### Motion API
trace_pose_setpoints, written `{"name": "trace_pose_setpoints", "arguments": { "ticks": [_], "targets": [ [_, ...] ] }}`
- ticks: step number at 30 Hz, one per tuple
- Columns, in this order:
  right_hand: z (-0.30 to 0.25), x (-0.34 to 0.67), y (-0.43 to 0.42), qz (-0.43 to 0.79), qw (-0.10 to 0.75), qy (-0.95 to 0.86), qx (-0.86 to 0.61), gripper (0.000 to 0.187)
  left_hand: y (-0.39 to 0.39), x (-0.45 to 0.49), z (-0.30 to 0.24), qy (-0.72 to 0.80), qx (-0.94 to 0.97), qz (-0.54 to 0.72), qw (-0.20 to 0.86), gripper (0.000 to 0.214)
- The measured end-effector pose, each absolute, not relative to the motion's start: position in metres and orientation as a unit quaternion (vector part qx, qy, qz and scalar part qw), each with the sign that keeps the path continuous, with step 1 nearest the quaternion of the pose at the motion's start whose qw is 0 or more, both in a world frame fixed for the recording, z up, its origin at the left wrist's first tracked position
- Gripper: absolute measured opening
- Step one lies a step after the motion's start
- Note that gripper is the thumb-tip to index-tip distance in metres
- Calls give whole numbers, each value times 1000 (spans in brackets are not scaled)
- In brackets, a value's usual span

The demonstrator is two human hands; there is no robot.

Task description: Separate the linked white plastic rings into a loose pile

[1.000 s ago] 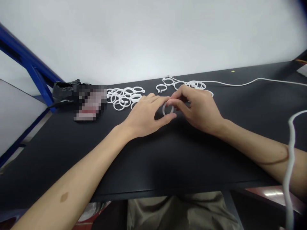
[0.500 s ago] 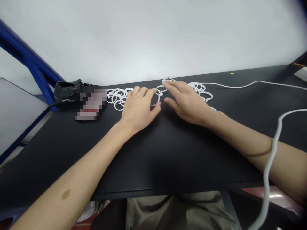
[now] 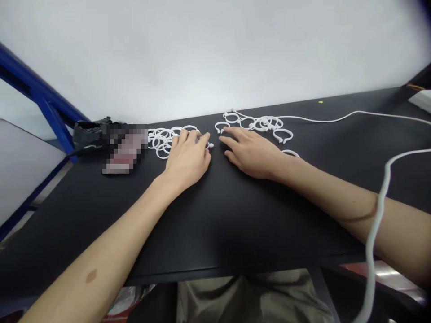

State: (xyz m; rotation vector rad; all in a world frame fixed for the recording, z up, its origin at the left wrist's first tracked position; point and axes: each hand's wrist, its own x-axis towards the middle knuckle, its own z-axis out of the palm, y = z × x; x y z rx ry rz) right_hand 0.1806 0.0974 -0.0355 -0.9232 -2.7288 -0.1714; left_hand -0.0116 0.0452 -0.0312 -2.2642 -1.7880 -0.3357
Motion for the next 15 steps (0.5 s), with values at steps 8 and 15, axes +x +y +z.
{"name": "trace_pose_setpoints", "arguments": {
  "ticks": [8, 15],
  "targets": [
    [-38, 170, 117, -41, 71, -953, -291, 56, 45, -14, -32, -618, -772, -100, 115, 47],
    [-34, 173, 107, -64, 93, -949, -295, 48, 45, -14, -33, -621, -770, -98, 111, 46]
  ]
}}
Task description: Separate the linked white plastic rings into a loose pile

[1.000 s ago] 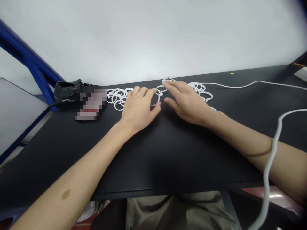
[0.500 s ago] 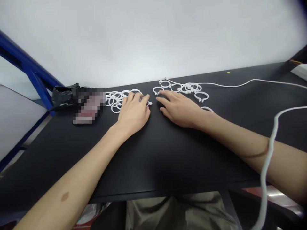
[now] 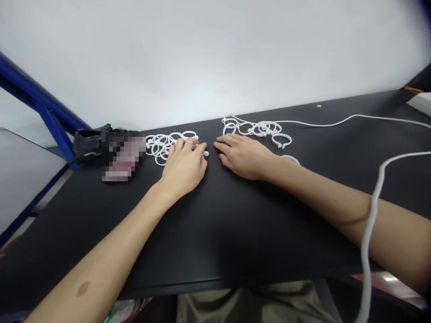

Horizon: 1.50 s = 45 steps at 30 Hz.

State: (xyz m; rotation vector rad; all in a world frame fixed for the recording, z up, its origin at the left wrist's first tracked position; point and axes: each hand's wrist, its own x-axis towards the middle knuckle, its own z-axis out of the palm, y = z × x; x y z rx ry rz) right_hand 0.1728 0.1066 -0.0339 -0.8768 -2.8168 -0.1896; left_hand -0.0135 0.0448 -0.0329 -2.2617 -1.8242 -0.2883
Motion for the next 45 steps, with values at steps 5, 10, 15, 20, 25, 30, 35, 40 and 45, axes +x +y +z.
{"name": "trace_pose_setpoints", "arguments": {
  "ticks": [5, 10, 15, 20, 25, 30, 35, 40, 45],
  "targets": [
    [-32, 171, 105, -79, 97, -945, -301, 44, 45, -16, -33, -620, -771, -103, 102, 46],
    [-31, 170, 103, -87, 101, -947, -291, 41, 46, -19, -33, -622, -769, -110, 96, 45],
    [-29, 170, 100, -73, 116, -948, -286, 37, 46, -20, -33, -629, -765, -111, 84, 47],
    [-30, 175, 102, -28, 158, -945, -284, 42, 45, -19, -32, -631, -762, -115, 86, 49],
    [-33, 181, 106, 6, 193, -937, -290, 52, 43, -17, -29, -627, -763, -130, 90, 51],
    [-35, 181, 106, 65, 253, -927, -268, 52, 40, -14, -26, -601, -775, -168, 96, 49],
    [-32, 180, 104, 92, 299, -924, -220, 47, 39, -9, -24, -575, -790, -193, 87, 49],
    [-25, 177, 95, 113, 325, -916, -204, 47, 40, -7, -23, -554, -801, -216, 65, 44],
    [-18, 174, 83, 254, 355, -875, -210, 42, 41, -7, -23, -537, -807, -245, 29, 26]
  ]
}}
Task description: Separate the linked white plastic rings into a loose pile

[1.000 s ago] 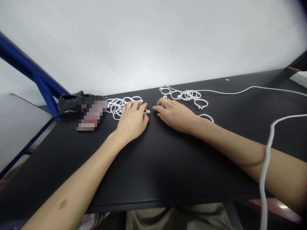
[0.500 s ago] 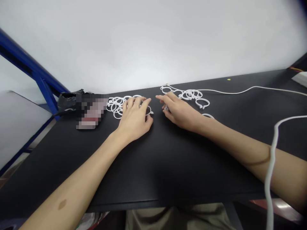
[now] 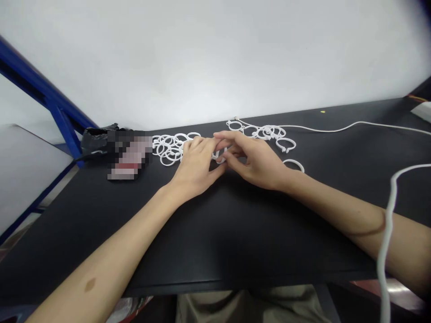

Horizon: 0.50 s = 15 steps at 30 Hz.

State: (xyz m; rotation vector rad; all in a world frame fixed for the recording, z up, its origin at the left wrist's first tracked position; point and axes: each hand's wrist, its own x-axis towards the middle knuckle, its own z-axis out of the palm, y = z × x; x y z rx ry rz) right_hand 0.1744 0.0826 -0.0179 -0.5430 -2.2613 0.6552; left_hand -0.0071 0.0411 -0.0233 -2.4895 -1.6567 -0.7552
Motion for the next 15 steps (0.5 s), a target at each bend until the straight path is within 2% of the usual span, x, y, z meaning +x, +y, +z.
{"name": "trace_pose_setpoints", "arguments": {
  "ticks": [3, 8, 15],
  "targets": [
    [-17, 174, 81, 255, 379, -866, -204, 33, 43, -8, -24, -534, -805, -257, 35, 19],
    [-22, 176, 89, 92, 411, -886, -195, 20, 43, -8, -24, -545, -790, -277, 48, 20],
    [-25, 179, 94, 87, 404, -890, -191, 12, 42, -7, -23, -546, -791, -273, 30, 29]
  ]
}}
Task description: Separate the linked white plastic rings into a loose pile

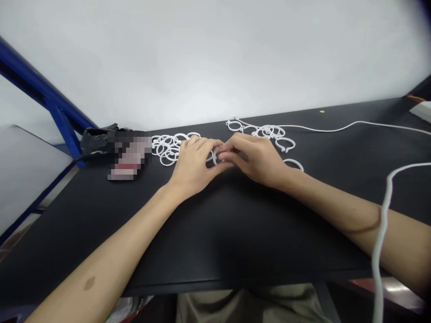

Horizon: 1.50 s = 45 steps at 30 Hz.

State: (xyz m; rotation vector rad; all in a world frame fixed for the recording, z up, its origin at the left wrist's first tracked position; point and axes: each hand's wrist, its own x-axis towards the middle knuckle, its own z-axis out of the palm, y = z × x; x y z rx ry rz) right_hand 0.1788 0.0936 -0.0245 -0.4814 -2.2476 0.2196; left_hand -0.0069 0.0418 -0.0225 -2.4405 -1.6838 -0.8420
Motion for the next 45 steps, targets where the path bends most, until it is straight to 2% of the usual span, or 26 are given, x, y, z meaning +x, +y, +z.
{"name": "trace_pose_setpoints", "arguments": {
  "ticks": [13, 21, 29, 32, 36, 40, 45],
  "targets": [
    [-21, 176, 93, 108, 402, -869, -267, 10, 42, -9, -26, -531, -800, -278, 28, 31],
    [-20, 174, 92, 160, 414, -844, -303, 7, 42, -7, -25, -541, -794, -275, 27, 33],
    [-16, 176, 91, 186, 373, -855, -309, 10, 41, -6, -24, -545, -800, -251, 15, 31],
    [-18, 178, 95, 154, 347, -873, -307, 9, 42, -8, -25, -550, -797, -249, 21, 31],
    [-16, 191, 101, 53, 270, -909, -313, 41, 46, -13, -31, -563, -787, -241, 74, 34],
    [-13, 220, 102, -41, 194, -897, -396, 70, 48, -17, -36, -583, -780, -209, 97, 40],
    [-21, 253, 101, -38, 110, -856, -503, 93, 50, -18, -37, -599, -771, -201, 76, 43]
  ]
}}
